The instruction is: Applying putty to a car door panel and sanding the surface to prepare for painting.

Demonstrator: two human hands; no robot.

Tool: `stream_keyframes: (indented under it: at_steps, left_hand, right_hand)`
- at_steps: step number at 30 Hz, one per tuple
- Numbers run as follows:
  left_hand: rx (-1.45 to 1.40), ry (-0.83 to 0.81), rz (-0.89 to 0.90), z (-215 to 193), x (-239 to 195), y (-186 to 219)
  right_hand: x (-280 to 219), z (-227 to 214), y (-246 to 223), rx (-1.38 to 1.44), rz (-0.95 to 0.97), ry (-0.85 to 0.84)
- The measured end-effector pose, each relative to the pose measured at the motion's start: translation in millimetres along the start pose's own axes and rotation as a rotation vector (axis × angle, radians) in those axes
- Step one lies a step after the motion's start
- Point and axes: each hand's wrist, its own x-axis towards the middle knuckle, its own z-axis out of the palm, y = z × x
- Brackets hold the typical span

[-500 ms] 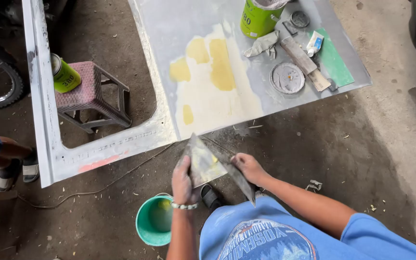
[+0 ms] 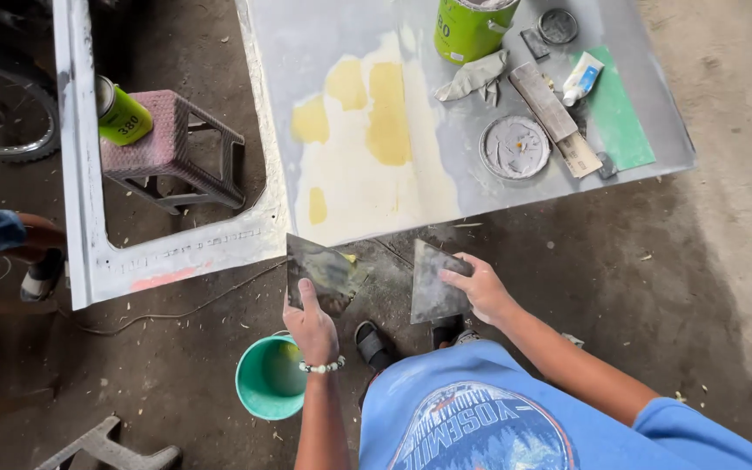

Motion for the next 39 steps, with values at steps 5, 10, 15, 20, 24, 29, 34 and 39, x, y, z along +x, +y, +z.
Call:
stream_keyframes:
  at_steps: [5,10,15,20,24,29,34,39]
  left_hand:
    - [0.083,0.008,-0.159,52.8,-37.3,-6.1]
    - [-0.125,-0.135,0.053,116.0,-69.4,54.9]
    - [0.202,-0.173,0.493,144.7,-84.6,73.6]
    - [0.287,-0.176,0.589,158.2,-80.8,63.0]
    - [0.524,-0.269,0.635,170.8,-70.9,54.4]
    - [0.594,-0.393,0.282,167.7,-25.2,60.4]
    - [0.454,-0.332,0.225,153.7,49.5,28.6]
    - [0.373,-0.447,-0.056,146.7,130.1,33.1]
  right_hand:
    - [24.5,-52.6,15.0,-0.091,-0.157,-0.156]
    - [12.2,-38.9,-19.4,-0.184,-0.229,-0.175]
    - [9.0,-32.4,-41.5,-0.396,-0.332,-0.191]
    - [18.7,-31.5,-46.5,-0.385,-0.360,-0.190]
    - [36.0,-26.0,-55.3,-0.396,-0.303,-0.107]
    - [85.7,-32.2,-90.8,-0.181,-0.360,-0.092]
    - [184.0,-32.9,-147.4,-0.693,-0.344,0.277]
    - [282.4,-26.2,-152.1,-0.954,-0.418,0.312]
